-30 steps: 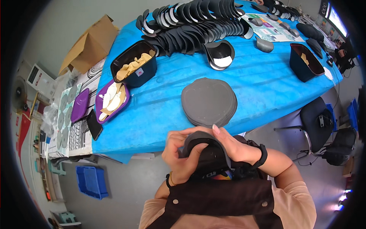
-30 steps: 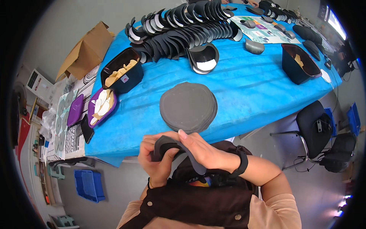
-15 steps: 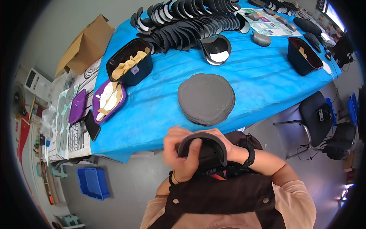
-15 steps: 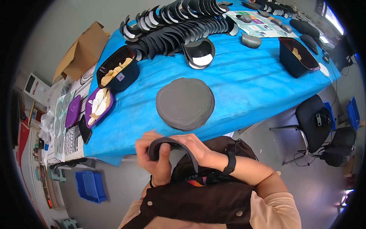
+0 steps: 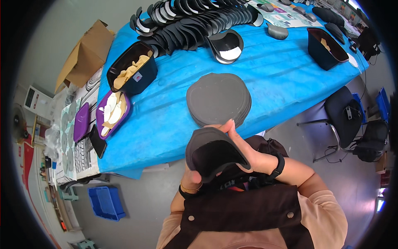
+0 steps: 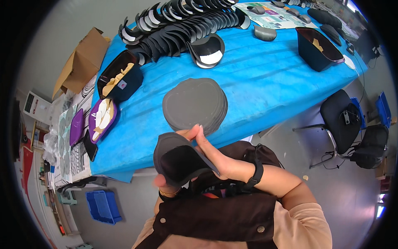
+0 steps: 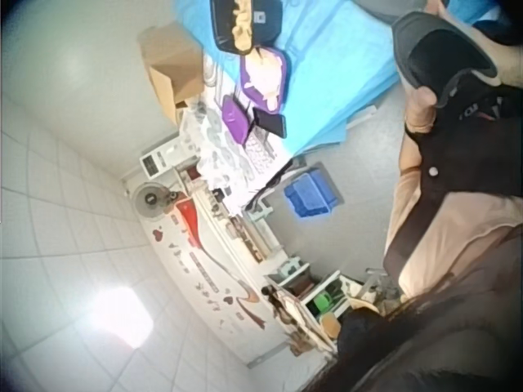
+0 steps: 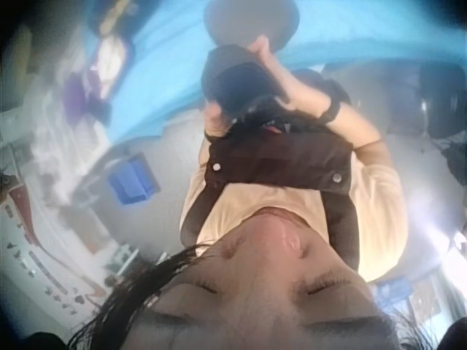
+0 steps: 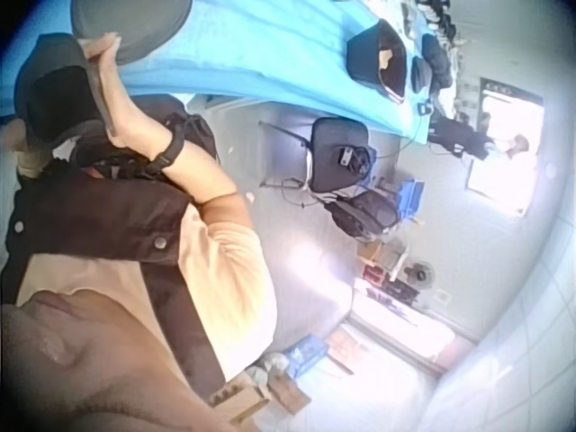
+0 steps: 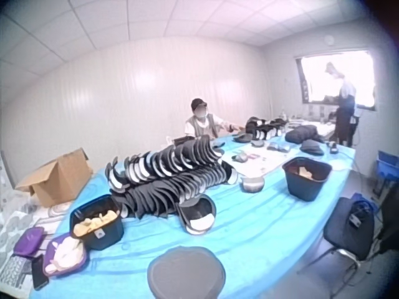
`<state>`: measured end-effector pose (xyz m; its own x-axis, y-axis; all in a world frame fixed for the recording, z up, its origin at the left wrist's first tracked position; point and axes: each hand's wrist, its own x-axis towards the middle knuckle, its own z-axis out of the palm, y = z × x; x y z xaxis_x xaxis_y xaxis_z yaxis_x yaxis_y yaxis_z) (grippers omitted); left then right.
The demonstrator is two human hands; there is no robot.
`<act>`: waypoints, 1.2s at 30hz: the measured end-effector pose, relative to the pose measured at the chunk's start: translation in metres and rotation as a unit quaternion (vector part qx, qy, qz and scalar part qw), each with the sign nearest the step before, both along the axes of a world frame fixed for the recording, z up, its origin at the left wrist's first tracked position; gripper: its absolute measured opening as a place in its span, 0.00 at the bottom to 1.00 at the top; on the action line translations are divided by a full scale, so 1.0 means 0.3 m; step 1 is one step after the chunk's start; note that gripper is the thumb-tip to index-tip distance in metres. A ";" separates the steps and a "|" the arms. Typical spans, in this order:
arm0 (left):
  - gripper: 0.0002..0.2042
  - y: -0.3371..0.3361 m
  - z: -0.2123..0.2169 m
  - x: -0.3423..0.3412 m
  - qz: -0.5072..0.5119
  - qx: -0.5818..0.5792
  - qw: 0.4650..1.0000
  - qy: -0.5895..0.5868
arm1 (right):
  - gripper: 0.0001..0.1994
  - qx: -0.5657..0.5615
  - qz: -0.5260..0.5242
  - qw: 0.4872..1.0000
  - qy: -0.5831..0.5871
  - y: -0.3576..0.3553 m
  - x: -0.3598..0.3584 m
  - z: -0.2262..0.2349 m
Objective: Apply small white adhesive strips to black shoe components.
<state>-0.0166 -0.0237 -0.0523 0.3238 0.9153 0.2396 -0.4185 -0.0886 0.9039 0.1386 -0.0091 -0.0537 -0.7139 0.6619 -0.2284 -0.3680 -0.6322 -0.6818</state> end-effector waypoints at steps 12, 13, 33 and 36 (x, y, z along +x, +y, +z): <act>0.48 -0.002 -0.038 -0.094 0.083 0.180 0.974 -0.110 | 0.31 0.231 0.009 0.958 -0.171 0.009 -0.011 -0.053; 0.49 0.004 -0.028 -0.112 0.132 0.165 0.970 -0.118 | 0.31 0.286 0.009 0.949 -0.129 0.017 -0.009 -0.044; 0.46 0.105 0.059 0.274 0.168 0.123 0.977 0.043 | 0.24 0.300 -0.054 0.949 -0.081 -0.005 0.017 -0.078; 0.45 0.099 0.063 0.292 0.154 0.125 0.979 0.046 | 0.24 0.325 -0.029 0.941 -0.084 0.000 0.002 -0.112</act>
<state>0.0711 0.0061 -0.0335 0.0717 0.8896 0.4510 -0.2550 -0.4208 0.8706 0.1393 -0.0091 -0.0873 -0.6625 0.7373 0.1323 -0.2415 -0.0431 -0.9694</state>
